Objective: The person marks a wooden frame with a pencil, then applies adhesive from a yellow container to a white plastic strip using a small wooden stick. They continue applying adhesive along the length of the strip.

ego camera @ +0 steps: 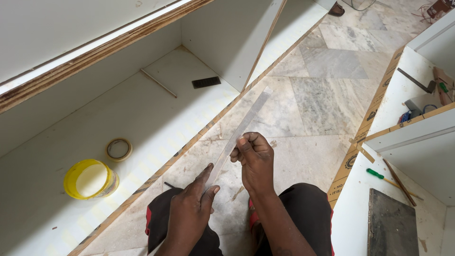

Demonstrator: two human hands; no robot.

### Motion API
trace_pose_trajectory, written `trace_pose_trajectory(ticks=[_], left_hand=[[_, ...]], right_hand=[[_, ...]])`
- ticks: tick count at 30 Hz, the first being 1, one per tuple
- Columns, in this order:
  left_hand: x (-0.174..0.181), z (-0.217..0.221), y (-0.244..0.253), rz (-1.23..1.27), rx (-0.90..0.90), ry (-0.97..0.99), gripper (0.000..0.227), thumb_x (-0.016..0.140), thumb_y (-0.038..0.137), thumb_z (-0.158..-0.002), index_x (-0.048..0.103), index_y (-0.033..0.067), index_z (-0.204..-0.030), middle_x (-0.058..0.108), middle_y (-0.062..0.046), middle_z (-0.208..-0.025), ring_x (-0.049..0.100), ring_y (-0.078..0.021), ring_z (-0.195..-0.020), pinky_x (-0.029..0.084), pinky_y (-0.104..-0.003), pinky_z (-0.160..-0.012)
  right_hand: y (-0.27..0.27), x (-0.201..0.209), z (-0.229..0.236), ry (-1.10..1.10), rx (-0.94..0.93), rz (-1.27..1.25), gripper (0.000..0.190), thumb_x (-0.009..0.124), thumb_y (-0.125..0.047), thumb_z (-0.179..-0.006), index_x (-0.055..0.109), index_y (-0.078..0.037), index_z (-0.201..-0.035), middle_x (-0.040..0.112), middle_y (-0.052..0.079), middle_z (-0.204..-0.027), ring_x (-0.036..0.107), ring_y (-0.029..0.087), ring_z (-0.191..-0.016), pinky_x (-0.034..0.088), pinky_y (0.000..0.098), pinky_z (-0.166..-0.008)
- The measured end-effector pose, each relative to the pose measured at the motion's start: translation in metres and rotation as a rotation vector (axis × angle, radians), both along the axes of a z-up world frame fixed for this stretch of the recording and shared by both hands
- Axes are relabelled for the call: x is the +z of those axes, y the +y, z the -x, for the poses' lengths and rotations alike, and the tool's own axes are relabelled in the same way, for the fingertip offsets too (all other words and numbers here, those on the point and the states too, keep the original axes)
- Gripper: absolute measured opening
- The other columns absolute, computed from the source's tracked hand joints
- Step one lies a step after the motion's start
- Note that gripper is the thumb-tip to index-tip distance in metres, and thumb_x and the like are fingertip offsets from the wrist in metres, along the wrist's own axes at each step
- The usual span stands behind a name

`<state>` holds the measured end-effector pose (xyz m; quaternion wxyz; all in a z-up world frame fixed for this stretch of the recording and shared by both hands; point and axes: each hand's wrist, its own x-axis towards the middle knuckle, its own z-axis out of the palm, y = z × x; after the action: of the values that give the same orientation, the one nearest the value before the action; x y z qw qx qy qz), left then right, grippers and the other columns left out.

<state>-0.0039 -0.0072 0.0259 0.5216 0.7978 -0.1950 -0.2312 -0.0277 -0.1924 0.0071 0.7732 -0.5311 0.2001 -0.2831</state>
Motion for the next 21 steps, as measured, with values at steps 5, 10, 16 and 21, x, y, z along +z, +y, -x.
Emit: trace_pose_trajectory(ticks=[5,10,16,21], left_hand=[[0.008,-0.002,0.0,-0.013,0.026,0.098,0.057,0.07,0.025,-0.089,0.06,0.0174,-0.145,0.08,-0.014,-0.092,0.073,-0.0146,-0.05,0.058,-0.031,-0.053],[0.013,-0.006,0.002,-0.057,0.038,0.137,0.057,0.07,0.027,-0.09,0.06,0.019,-0.146,0.081,-0.016,-0.086,0.071,-0.0154,-0.05,0.058,-0.031,-0.053],[0.003,-0.003,0.0,-0.05,0.026,0.091,0.057,0.068,0.026,-0.089,0.06,0.0183,-0.145,0.078,-0.014,-0.109,0.075,-0.0177,-0.052,0.061,-0.033,-0.052],[-0.018,0.001,0.002,0.046,0.02,-0.362,0.047,0.07,0.021,-0.094,0.062,0.0058,-0.137,0.077,-0.022,-0.109,0.078,-0.0268,-0.082,0.063,-0.035,-0.066]], right_hand=[[-0.004,-0.002,0.001,-0.027,0.057,-0.11,0.014,0.065,-0.019,-0.101,0.065,-0.006,-0.098,0.07,0.007,-0.086,0.07,0.015,-0.075,0.058,0.0282,-0.067],[-0.009,-0.008,-0.001,0.002,0.077,-0.219,0.025,0.06,-0.031,-0.104,0.064,-0.007,-0.095,0.07,0.009,-0.087,0.073,0.018,-0.074,0.06,0.0298,-0.064],[-0.005,-0.005,-0.006,-0.02,-0.002,-0.146,0.031,0.057,-0.034,-0.105,0.063,-0.006,-0.094,0.07,0.007,-0.085,0.071,0.015,-0.071,0.059,0.0293,-0.061],[-0.004,0.003,-0.009,-0.02,-0.015,-0.078,0.017,0.065,-0.021,-0.104,0.064,-0.004,-0.102,0.068,0.007,-0.084,0.067,0.013,-0.073,0.056,0.0291,-0.064]])
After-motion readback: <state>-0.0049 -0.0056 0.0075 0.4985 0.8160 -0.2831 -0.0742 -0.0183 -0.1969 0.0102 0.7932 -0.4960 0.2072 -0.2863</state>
